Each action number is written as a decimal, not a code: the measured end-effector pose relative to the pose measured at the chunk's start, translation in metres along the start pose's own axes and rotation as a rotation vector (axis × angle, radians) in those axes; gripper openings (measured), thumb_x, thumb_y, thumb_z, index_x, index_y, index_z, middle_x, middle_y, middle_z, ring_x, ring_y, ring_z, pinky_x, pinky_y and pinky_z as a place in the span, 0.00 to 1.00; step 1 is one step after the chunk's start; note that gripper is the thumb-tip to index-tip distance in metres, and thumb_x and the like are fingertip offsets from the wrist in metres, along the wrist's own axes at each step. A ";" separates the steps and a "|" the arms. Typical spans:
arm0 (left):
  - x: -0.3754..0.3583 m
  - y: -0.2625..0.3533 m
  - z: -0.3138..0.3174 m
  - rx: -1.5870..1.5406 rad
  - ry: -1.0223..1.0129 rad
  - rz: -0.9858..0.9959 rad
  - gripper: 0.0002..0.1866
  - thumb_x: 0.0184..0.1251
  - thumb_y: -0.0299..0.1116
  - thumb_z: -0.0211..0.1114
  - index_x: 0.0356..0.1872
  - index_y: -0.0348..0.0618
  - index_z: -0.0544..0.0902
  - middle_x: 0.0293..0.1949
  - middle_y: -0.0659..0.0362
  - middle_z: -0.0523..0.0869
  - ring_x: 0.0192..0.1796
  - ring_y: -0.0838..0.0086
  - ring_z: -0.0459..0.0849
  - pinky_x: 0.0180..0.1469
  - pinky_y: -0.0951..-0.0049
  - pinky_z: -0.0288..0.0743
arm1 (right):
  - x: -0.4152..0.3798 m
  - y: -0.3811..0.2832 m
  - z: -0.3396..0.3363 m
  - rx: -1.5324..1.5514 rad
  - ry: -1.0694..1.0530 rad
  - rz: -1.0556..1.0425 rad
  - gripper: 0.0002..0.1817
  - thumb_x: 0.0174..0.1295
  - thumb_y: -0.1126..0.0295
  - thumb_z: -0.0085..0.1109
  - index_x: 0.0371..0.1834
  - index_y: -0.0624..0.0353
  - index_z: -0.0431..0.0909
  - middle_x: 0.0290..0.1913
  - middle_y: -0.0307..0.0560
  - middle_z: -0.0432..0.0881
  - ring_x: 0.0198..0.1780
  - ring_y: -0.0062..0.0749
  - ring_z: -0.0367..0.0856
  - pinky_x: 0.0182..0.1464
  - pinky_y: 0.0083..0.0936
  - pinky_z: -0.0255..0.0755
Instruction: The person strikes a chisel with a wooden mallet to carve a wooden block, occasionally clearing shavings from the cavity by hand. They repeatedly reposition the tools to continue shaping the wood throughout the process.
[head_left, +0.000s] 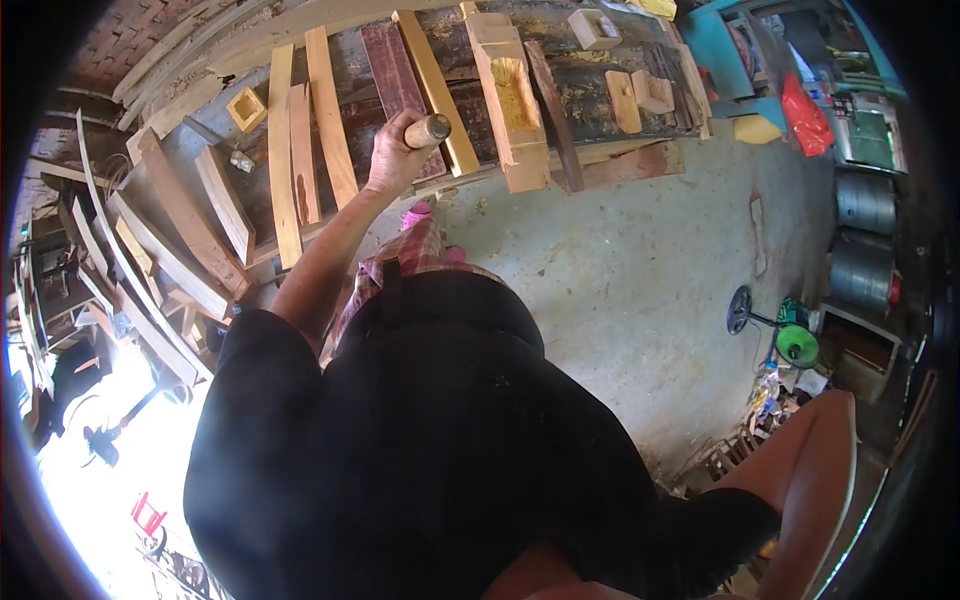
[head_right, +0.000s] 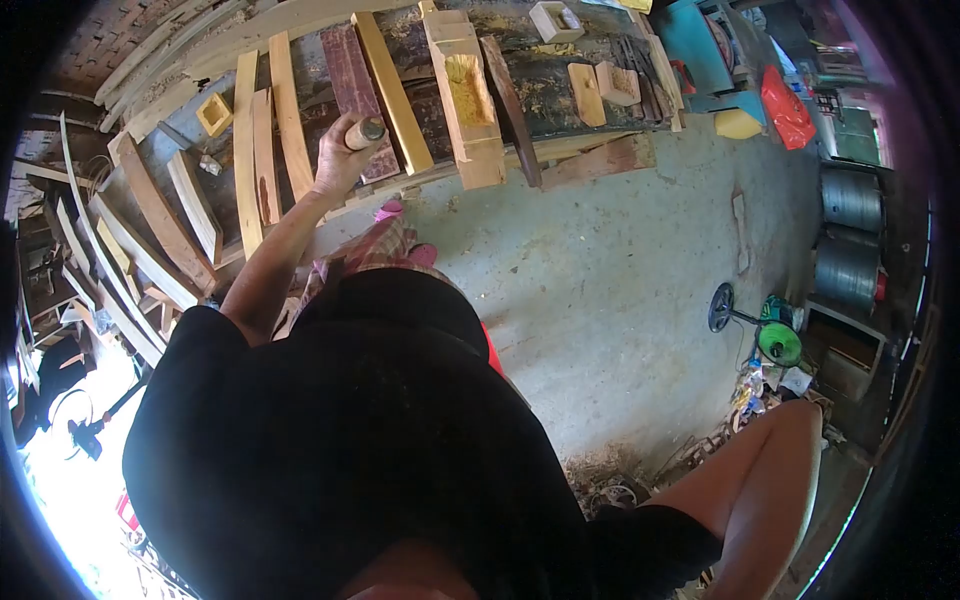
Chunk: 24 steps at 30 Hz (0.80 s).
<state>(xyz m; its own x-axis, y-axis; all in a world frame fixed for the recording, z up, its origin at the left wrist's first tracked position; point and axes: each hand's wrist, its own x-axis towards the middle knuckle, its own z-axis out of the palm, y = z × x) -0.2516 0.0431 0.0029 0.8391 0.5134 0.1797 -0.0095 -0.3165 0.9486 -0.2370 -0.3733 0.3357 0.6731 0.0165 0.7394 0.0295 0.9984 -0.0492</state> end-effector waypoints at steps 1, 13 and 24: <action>0.003 0.001 0.001 0.000 -0.008 0.007 0.12 0.53 0.29 0.75 0.35 0.43 0.80 0.35 0.55 0.83 0.39 0.67 0.83 0.44 0.68 0.76 | 0.002 0.002 0.000 -0.017 -0.002 0.000 0.06 0.64 0.69 0.51 0.34 0.55 0.79 0.36 0.42 0.80 0.40 0.30 0.78 0.45 0.32 0.76; 0.038 0.001 0.001 0.088 -0.034 0.024 0.12 0.54 0.28 0.74 0.34 0.43 0.78 0.33 0.59 0.81 0.36 0.77 0.79 0.42 0.73 0.75 | 0.049 0.036 -0.020 -0.147 -0.043 0.028 0.05 0.63 0.70 0.53 0.33 0.53 0.78 0.34 0.40 0.78 0.38 0.28 0.77 0.44 0.29 0.75; 0.056 -0.002 -0.012 0.059 -0.102 0.012 0.12 0.53 0.28 0.72 0.36 0.44 0.78 0.36 0.54 0.81 0.41 0.57 0.83 0.45 0.64 0.77 | 0.049 0.059 -0.051 -0.278 -0.042 -0.001 0.03 0.62 0.70 0.54 0.33 0.51 0.78 0.32 0.38 0.77 0.36 0.26 0.76 0.42 0.27 0.74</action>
<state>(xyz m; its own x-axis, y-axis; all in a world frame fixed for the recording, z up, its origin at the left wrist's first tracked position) -0.2113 0.0821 0.0145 0.8900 0.4268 0.1604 0.0099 -0.3699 0.9290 -0.1649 -0.3159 0.3345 0.6417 0.0235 0.7666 0.2360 0.9450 -0.2265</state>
